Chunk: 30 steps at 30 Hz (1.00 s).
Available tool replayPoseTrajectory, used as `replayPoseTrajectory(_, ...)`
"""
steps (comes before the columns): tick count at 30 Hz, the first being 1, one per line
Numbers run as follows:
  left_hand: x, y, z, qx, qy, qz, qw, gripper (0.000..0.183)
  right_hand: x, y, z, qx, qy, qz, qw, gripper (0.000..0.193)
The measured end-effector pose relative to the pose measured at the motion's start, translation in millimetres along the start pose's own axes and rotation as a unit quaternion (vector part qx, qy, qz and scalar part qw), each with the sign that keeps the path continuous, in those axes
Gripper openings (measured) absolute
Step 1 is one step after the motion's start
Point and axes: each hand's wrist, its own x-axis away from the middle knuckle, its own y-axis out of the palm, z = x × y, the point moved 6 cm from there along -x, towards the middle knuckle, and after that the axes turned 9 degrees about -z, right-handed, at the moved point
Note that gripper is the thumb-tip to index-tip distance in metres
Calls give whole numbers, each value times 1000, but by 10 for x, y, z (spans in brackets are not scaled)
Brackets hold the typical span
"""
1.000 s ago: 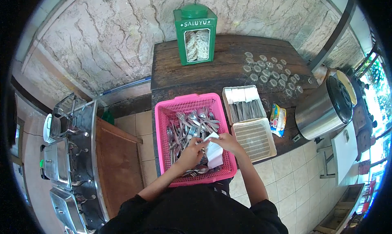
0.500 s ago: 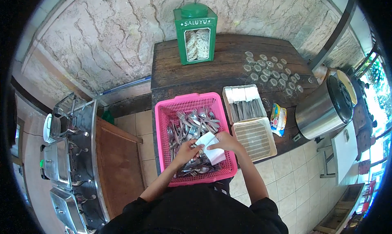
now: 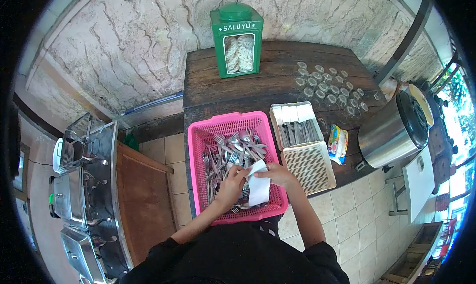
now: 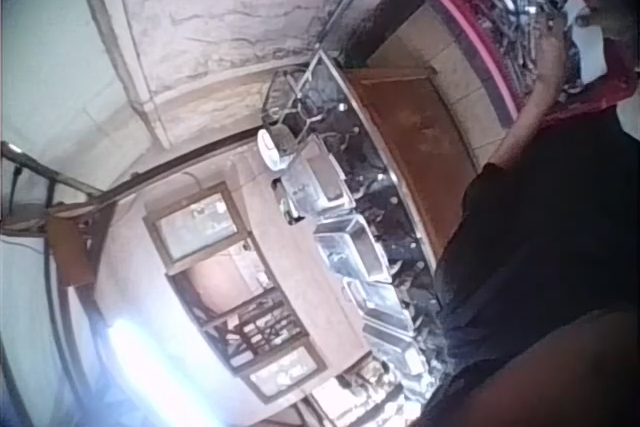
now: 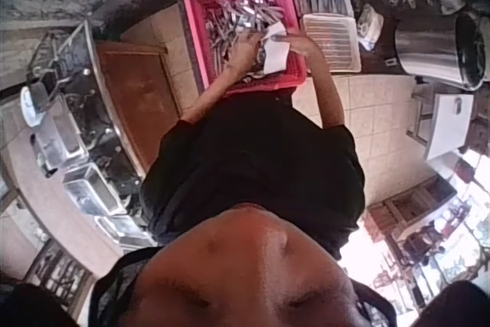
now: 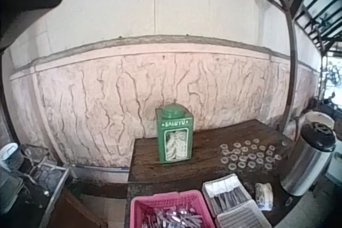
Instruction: The recorder is picking up individual forks and spoons from a pink basket, wiping them with a paper towel, and sorting them into a silverware tray.
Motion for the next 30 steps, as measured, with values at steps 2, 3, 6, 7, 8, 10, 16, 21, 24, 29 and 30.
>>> replayPoseTrajectory(2,-1,-11,79,-8,-20,-14,1000,36,-9,-10,16,-79,-17,-10,997,29)
replayPoseTrajectory(3,-3,-2,79,-15,-40,-28,999,38,-10,-38,27,-125,-23,0,992,28)
replayPoseTrajectory(6,1,25,48,-16,-14,-28,999,40,-53,-140,90,-158,4,25,987,29)
replayPoseTrajectory(7,3,17,28,-17,-13,-29,999,40,-59,-178,130,-145,38,41,988,32)
replayPoseTrajectory(8,-7,-2,28,51,18,-33,998,40,-52,-176,115,-146,37,41,988,32)
replayPoseTrajectory(10,-8,16,5,118,50,-37,991,40,-26,-185,47,-77,22,53,995,33)
replayPoseTrajectory(16,37,217,-279,527,-196,-143,814,23,55,-48,-281,116,-2,16,993,38)
replayPoseTrajectory(21,35,126,-269,526,-204,-133,815,19,50,-2,-326,132,-11,20,991,38)
replayPoseTrajectory(24,41,12,-335,477,-200,-90,851,18,78,109,-330,186,14,-29,982,36)
replayPoseTrajectory(29,1,-361,-133,148,39,65,986,20,90,92,-247,240,70,-16,968,38)
replayPoseTrajectory(30,7,-344,-73,76,23,35,996,21,87,109,-250,239,70,-16,968,38)
